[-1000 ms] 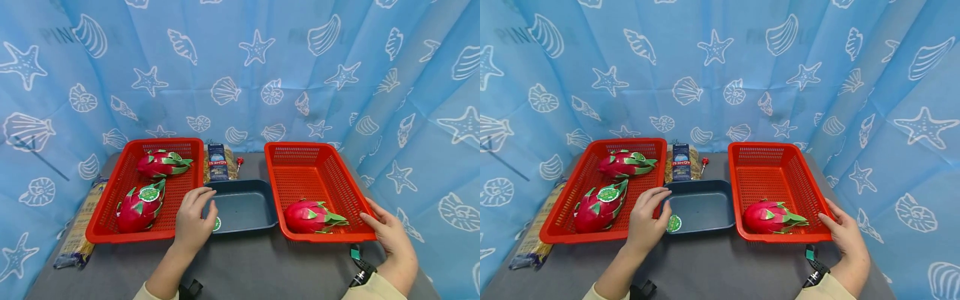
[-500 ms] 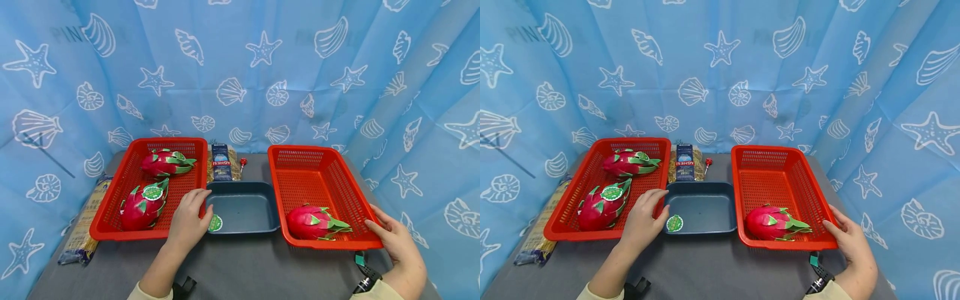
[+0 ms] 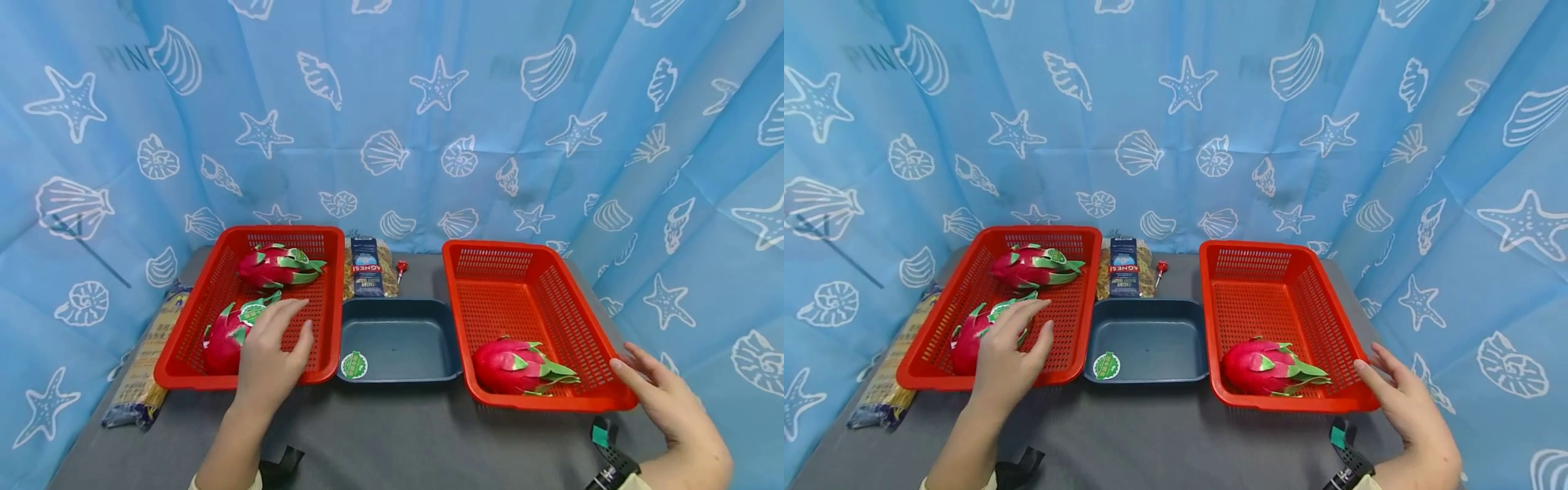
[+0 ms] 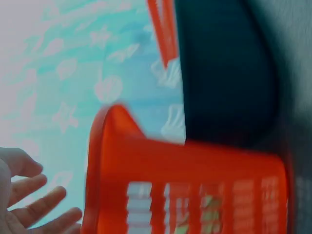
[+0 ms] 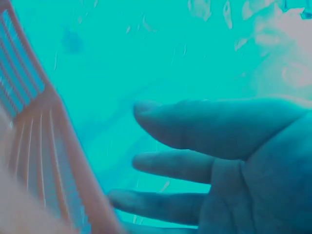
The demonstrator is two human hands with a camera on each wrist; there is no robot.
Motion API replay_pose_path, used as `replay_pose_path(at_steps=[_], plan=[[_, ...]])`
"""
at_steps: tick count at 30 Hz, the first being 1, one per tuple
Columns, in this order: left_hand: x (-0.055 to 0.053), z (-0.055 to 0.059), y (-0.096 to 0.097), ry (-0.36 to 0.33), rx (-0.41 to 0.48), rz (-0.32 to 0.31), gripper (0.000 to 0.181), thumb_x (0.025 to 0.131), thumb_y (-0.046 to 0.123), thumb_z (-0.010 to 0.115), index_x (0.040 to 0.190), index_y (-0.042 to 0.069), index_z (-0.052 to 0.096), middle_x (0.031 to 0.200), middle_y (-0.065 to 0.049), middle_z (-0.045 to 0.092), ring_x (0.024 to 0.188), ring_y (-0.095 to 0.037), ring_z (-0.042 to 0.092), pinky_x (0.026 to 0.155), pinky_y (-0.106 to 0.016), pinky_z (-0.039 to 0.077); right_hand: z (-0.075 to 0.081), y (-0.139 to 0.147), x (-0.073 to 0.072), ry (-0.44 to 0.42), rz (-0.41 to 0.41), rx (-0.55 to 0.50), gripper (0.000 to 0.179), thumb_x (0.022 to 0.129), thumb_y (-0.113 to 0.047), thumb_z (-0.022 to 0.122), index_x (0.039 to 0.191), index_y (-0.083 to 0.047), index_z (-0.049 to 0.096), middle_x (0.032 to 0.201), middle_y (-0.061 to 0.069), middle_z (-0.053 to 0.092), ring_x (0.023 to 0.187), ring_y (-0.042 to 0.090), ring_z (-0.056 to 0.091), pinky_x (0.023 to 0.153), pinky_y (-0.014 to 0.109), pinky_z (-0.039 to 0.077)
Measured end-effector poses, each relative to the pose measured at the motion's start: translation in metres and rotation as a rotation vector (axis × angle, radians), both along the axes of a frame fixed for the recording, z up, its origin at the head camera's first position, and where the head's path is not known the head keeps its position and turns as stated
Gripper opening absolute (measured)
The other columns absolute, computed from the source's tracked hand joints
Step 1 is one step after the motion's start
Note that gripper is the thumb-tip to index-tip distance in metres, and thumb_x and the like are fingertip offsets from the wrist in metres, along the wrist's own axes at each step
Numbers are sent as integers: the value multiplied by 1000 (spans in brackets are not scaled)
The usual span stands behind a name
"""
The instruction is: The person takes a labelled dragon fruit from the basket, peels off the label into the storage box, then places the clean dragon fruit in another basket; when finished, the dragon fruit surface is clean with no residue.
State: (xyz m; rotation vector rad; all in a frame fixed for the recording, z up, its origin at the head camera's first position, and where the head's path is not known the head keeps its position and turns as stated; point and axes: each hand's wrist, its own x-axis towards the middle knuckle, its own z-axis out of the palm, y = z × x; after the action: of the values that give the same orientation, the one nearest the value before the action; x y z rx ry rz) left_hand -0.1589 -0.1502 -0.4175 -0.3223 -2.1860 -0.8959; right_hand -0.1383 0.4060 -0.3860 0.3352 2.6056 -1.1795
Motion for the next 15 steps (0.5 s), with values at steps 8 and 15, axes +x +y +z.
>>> replay_pose_path(at_steps=[8, 15], plan=[[24, -3, -54, 213, 192, 126, 34, 83, 8, 73, 116, -2, 74, 114, -19, 71, 107, -31, 64, 100, -15, 43, 12, -41, 4, 387, 37, -33, 66, 108, -30, 54, 163, -7, 25, 142, -18, 47, 105, -23, 43, 77, 6, 45], [39, -19, -98, 210, 226, 310, 33, 83, 5, 71, 115, -6, 73, 114, -25, 69, 112, -7, 57, 96, -10, 40, 32, -87, 1, 578, 136, 1, 57, 105, -17, 59, 158, -7, 40, 141, -14, 49, 114, -19, 46, 85, 3, 42]])
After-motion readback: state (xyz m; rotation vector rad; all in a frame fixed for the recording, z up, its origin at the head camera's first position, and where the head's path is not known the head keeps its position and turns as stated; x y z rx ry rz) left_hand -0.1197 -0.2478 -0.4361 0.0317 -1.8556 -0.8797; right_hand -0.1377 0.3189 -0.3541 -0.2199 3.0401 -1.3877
